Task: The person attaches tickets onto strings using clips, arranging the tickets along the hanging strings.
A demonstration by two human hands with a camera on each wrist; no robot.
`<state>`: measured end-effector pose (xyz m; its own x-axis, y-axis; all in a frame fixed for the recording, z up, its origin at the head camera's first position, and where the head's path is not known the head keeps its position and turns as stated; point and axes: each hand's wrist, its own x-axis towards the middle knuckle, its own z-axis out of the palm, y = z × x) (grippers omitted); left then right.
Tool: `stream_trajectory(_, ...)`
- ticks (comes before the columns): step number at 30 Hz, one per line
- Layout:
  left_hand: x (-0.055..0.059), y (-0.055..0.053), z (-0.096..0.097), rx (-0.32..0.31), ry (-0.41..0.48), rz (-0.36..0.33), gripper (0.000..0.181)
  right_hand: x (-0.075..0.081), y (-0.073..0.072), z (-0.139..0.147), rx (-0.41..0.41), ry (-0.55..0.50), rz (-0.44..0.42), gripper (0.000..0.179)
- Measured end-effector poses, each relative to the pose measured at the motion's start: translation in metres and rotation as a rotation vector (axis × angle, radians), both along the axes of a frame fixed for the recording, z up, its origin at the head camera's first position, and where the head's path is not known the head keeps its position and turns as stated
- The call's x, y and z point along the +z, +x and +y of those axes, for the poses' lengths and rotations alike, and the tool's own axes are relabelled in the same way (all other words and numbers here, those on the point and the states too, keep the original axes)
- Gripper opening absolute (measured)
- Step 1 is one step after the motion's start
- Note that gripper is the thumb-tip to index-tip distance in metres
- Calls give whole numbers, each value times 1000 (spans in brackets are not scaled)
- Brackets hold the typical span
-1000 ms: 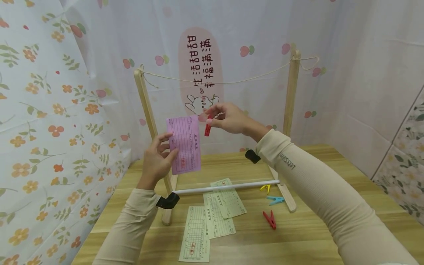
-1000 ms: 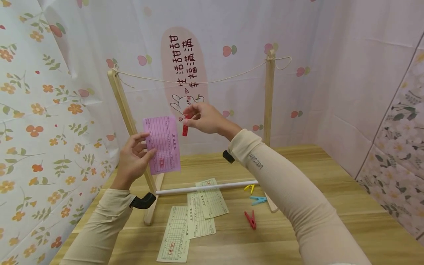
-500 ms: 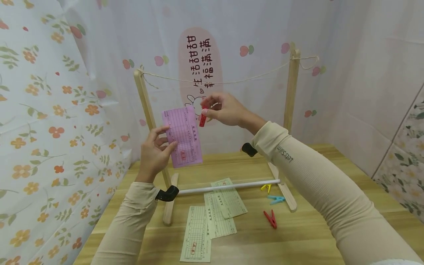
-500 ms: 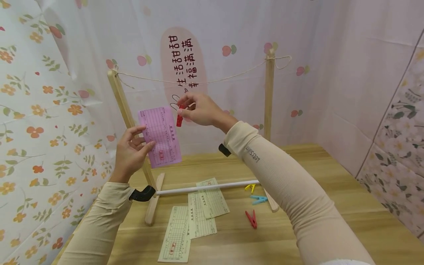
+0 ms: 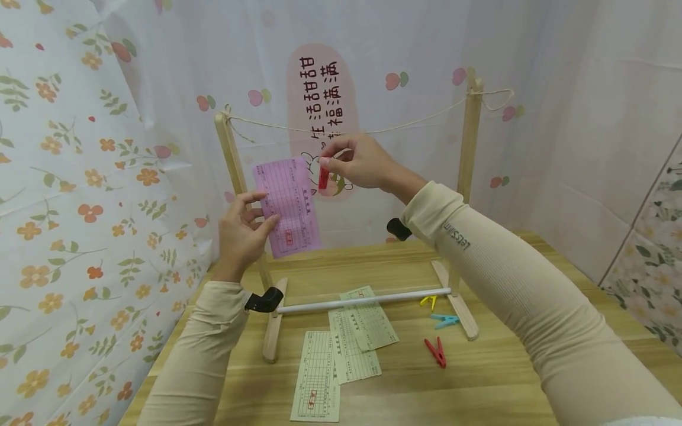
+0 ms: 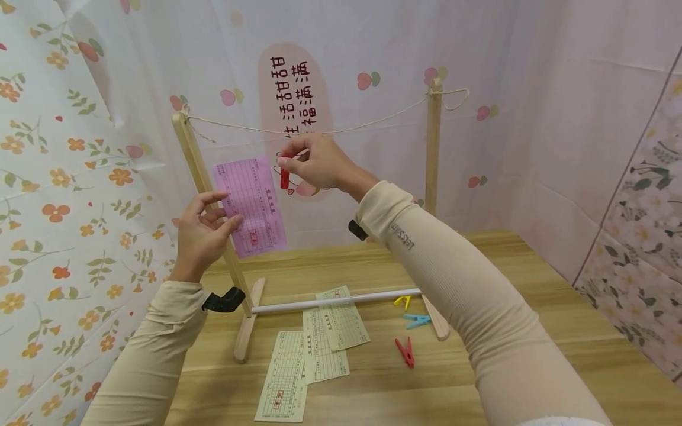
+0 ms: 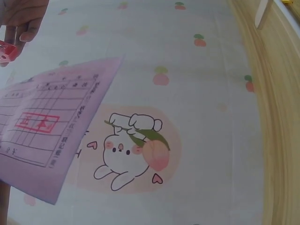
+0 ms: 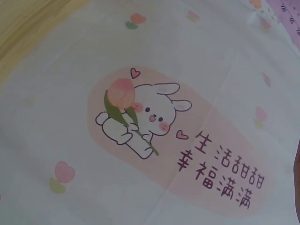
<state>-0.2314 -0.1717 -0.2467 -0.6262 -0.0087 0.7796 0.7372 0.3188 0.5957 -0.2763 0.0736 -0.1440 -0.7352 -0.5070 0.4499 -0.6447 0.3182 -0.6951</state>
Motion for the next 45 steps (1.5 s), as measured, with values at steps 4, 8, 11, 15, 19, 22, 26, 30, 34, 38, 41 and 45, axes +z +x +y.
stream_trajectory(4, 5, -1, -1, 10, -7, -6, 44, 7, 2, -1, 0, -3, 21, 13)
stream_trajectory(8, 9, 0, -3, 21, -23, -16, 44, 12, 4, -2, 8, -17, 26, 16)
stream_trajectory(11, 12, 1, -4, 25, -24, -25, 43, 16, 3, -4, 11, -12, 36, 20)
stream_trajectory(15, 18, -1, -2, 26, -22, -23, 43, 25, 2, -4, 2, -2, 72, 22)
stream_trajectory(19, 23, -1, -2, 42, -17, -28, 43, 31, 2, -6, 0, -12, 72, 24)
stream_trajectory(22, 24, 0, -3, 62, -23, -22, 44, 34, 2, -7, 1, -20, 62, 25)
stream_trajectory(26, 27, -1, -6, 64, -32, 9, 46, 37, 3, -8, -12, -16, 68, 26)
stream_trajectory(30, 32, -3, -8, 86, -42, 20, 46, 44, 2, -9, -35, 1, 95, 29)
stream_trajectory(34, 37, -5, -9, 104, -38, 26, 46, 50, 1, -11, -51, 22, 122, 33)
stream_trajectory(38, 40, -6, -9, 103, -40, 34, 46, 53, 0, -13, -53, 19, 125, 34)
stream_trajectory(41, 40, -5, -10, 118, -52, 31, 47, 54, 0, -15, -44, 5, 111, 34)
stream_trajectory(45, 43, -6, -9, 126, -48, 28, 47, 57, 0, -17, -60, 14, 115, 35)
